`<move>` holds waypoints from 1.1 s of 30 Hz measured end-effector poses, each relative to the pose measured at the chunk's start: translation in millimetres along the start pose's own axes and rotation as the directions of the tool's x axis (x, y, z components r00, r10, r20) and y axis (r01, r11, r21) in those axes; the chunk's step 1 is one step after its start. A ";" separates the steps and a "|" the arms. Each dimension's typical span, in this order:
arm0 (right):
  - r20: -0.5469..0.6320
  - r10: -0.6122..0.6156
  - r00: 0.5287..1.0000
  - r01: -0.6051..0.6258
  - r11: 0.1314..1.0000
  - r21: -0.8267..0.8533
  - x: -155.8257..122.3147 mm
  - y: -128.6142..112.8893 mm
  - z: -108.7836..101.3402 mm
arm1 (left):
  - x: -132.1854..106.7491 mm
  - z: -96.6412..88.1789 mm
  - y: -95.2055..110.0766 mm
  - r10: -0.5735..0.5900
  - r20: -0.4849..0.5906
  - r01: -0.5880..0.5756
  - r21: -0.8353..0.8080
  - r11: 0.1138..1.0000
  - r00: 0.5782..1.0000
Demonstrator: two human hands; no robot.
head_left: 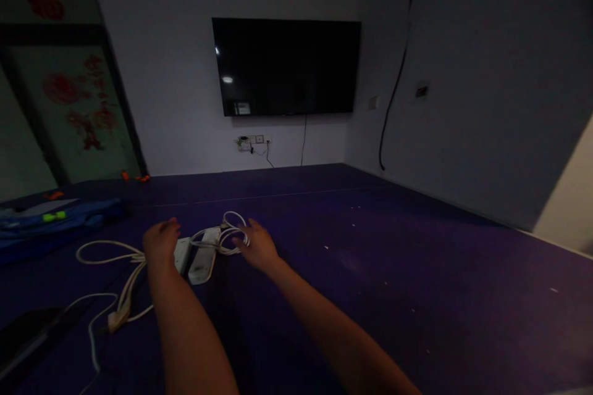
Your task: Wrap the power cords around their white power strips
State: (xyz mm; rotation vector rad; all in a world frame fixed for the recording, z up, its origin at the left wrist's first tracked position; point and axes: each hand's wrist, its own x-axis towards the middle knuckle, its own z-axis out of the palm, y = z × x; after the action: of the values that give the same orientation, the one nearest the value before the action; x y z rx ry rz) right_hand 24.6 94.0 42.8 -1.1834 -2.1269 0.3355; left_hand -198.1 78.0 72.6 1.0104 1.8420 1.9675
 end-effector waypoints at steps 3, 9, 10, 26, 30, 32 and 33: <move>-0.234 0.128 0.964 -0.073 0.971 0.228 5.4 32.9 -57.0 | -12.7 5.3 19.3 -0.053 -0.035 0.049 -0.102 0.994 0.998; -0.440 0.390 0.809 -0.104 0.831 0.546 -8.8 88.2 -155.0 | -40.5 22.2 70.5 -0.237 0.120 0.264 -0.530 0.806 0.964; -0.492 0.429 0.758 -0.088 0.814 0.574 -12.6 92.1 -164.8 | -44.3 26.2 77.7 -0.232 0.159 0.281 -0.571 0.772 0.960; -0.420 0.130 0.898 0.145 0.814 0.562 -33.8 37.4 -205.5 | -122.3 96.7 145.0 0.225 0.578 0.134 -0.512 0.848 0.785; -0.242 -0.091 0.966 0.188 0.889 0.418 -43.6 9.4 -200.6 | -149.8 104.6 149.2 0.349 0.748 0.174 -0.521 0.836 0.564; -0.135 -0.197 0.971 0.232 0.911 0.341 -48.6 -2.1 -195.4 | -161.9 109.3 147.9 0.389 0.837 0.216 -0.491 0.844 0.385; -0.090 -0.191 0.977 0.209 0.938 0.275 -50.7 -6.0 -193.0 | -166.5 111.0 146.9 0.408 0.863 0.232 -0.480 0.846 0.299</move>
State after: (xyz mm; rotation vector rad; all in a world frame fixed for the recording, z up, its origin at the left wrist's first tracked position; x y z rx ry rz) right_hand 167.3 30.5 167.1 -0.7961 -2.0425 0.4860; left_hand 31.9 36.6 156.2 1.5873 0.4779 1.1685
